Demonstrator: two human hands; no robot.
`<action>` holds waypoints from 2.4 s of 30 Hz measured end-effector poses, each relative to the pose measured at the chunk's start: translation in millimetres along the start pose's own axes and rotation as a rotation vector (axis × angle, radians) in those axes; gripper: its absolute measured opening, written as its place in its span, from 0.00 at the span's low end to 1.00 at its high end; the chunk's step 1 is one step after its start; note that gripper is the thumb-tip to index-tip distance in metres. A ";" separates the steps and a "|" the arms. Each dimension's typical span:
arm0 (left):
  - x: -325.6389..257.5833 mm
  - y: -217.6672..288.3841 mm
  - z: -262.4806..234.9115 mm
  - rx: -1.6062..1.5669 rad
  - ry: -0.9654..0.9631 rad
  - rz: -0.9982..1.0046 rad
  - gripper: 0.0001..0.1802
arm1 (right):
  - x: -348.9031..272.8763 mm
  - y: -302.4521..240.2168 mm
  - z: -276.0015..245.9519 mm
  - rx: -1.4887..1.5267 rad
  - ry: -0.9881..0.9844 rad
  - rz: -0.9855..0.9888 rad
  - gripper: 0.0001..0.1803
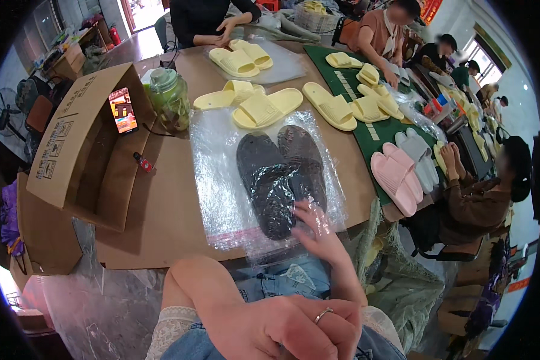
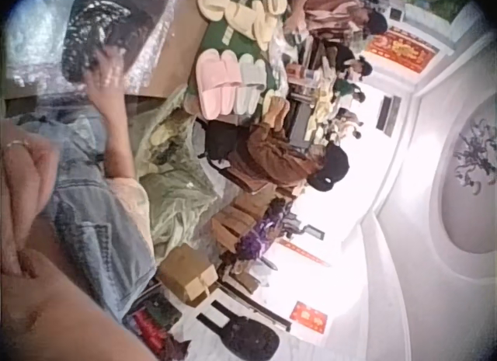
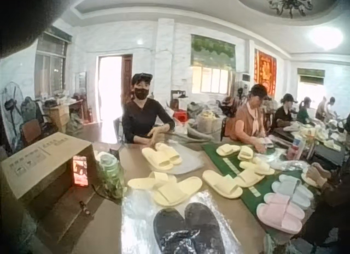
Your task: The person repeatedly picks up pairs of plastic slippers in various colors, places them into clear plastic bags, and sets the packaged pairs aside. The task involves handling yellow, white, black, and pink slippers, ensuring each pair is individually bagged for distribution.
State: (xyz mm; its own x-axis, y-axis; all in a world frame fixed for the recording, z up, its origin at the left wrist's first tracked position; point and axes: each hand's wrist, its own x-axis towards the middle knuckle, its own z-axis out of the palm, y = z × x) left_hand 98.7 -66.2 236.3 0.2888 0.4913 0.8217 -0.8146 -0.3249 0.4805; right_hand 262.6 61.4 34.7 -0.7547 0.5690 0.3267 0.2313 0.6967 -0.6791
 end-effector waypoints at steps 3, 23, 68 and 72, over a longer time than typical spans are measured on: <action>-6.3 -5.3 4.7 -0.029 0.029 0.014 0.12 | -5.7 -52.6 -60.4 0.416 -0.302 0.078 0.15; -176.9 -50.5 -180.9 2.038 0.579 -0.691 0.34 | 129.0 32.7 48.3 -0.599 0.237 0.411 0.29; -197.9 -45.8 -182.7 1.796 0.502 -0.830 0.23 | -294.5 194.7 -110.9 -1.051 1.141 0.972 0.11; -199.8 -46.1 -182.1 1.810 0.527 -0.814 0.23 | -177.5 161.2 -177.6 -0.904 1.040 0.504 0.08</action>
State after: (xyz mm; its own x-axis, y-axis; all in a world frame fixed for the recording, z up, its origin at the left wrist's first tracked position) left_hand -13.0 -2.2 -5.8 -0.1609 0.9346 0.3173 0.8144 -0.0559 0.5776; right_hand 542.9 150.4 -16.0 0.2026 0.6089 0.7670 0.9238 0.1409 -0.3559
